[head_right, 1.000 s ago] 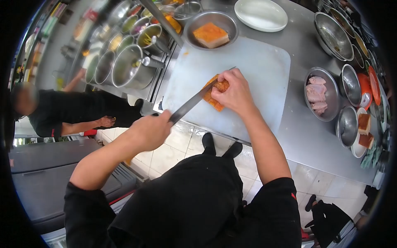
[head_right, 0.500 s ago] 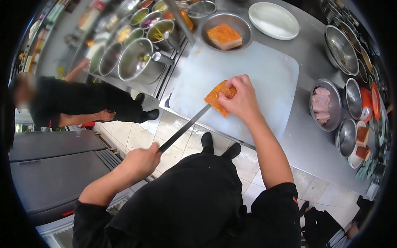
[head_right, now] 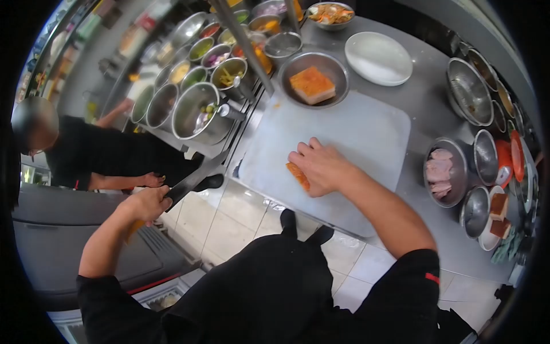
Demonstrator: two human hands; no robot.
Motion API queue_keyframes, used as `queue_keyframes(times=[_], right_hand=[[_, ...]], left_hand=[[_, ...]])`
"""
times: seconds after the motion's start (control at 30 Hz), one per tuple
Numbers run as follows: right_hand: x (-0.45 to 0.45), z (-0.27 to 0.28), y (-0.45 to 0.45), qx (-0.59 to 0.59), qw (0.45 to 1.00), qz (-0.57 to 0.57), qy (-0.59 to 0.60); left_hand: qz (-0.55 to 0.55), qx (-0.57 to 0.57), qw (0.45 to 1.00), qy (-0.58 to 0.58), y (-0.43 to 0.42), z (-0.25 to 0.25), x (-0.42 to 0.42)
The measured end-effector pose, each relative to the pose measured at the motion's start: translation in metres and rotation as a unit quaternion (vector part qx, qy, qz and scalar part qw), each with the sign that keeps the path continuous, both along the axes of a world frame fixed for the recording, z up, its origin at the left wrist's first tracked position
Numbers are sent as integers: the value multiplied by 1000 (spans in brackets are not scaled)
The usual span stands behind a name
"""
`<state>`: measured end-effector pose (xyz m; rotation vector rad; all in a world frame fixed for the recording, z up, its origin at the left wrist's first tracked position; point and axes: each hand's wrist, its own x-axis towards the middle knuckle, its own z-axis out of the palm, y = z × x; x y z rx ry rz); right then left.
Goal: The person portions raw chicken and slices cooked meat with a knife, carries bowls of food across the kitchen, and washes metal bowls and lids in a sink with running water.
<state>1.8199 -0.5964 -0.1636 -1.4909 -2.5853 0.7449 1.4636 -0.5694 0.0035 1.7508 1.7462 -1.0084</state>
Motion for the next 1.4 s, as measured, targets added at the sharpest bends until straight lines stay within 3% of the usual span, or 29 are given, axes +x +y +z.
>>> queue_keyframes(times=[0.07, 0.1, 0.13, 0.2, 0.27, 0.3, 0.37, 0.4, 0.47, 0.53, 0.57, 0.63, 0.67, 0.7, 0.73, 0.77, 0.8, 0.87, 0.93, 0.97, 1.0, 1.03, 1.1, 1.13, 1.17, 1.2, 1.3, 1.37, 1.4], right_hand=[[9, 3, 0, -18, 995, -67, 70], [18, -4, 3, -78, 978, -104, 165], [29, -19, 7, -135, 946, -140, 258], [46, -38, 13, -233, 862, -190, 408], [56, -43, 16, -316, 768, -210, 516], [57, -41, 13, -323, 725, -219, 567], [56, -36, 4, -332, 631, -230, 662], [58, -26, 5, -303, 641, -227, 668], [62, 7, 16, -223, 691, -248, 642], [70, 27, 45, -116, 759, -267, 583], [72, 38, 62, -17, 838, -299, 456], [47, 46, 91, 133, 908, -309, 252], [37, 71, 91, 91, 969, -203, 106], [36, 42, 92, 200, 964, -160, 77], [30, 48, 74, 253, 944, -201, 73], [22, 64, 52, 257, 925, -261, 98], [28, 72, 29, 260, 913, -290, 121], [51, 74, -18, 276, 888, -332, 155], [93, 56, -75, 257, 862, -418, 128], [118, 22, -95, 336, 826, -451, 40], [120, 44, -124, 272, 788, -553, -7], [143, 36, -149, 339, 806, -486, -4], [174, 11, -197, 236, 782, -577, -24], [193, -23, -219, 273, 757, -593, 16], [239, -84, -256, 271, 785, -557, 21], [233, -61, -259, -80, 622, -757, 183], [203, -52, -241, -51, 473, -813, 334], [203, -70, -228, 23, 394, -797, 458], [208, -80, -222, 62, 350, -780, 516]], left_hand=[[-34, -6, 999, -3, 29, -10, 13], [-49, -8, 999, -4, 40, -18, 16], [-239, 121, 963, 15, 54, -43, 13], [-245, 245, 927, -144, 66, -53, 69], [-156, 198, 923, -291, 86, -74, 121], [-36, 146, 908, -391, 98, -97, 142], [183, 76, 836, -512, 115, -129, 191], [260, 93, 797, -537, 122, -145, 212], [316, -11, 714, -625, 138, -174, 228], [340, 74, 690, -635, 135, -186, 237], [309, 86, 681, -658, 125, -180, 235], [284, 88, 729, -616, 111, -166, 225], [316, 86, 724, -608, 111, -183, 221], [235, 57, 739, -629, 103, -177, 209], [246, 11, 717, -652, 102, -189, 200], [287, 20, 716, -637, 88, -170, 195], [304, 25, 680, -667, 77, -173, 181], [309, 18, 683, -662, 58, -160, 160], [322, 5, 691, -647, 39, -143, 139], [334, 12, 697, -634, 32, -136, 124], [368, 22, 693, -620, 24, -132, 104], [377, -6, 681, -628, 19, -134, 77], [424, -16, 642, -639, 7, -97, 48], [448, -6, 612, -652, 7, -83, 30], [443, 39, 609, -657, 9, -63, 17], [455, 78, 600, -654, 19, -50, -1], [447, 173, 562, -674, 68, -18, -59], [438, 231, 511, -703, 111, 8, -85], [430, 241, 512, -704, 144, 11, -111]])
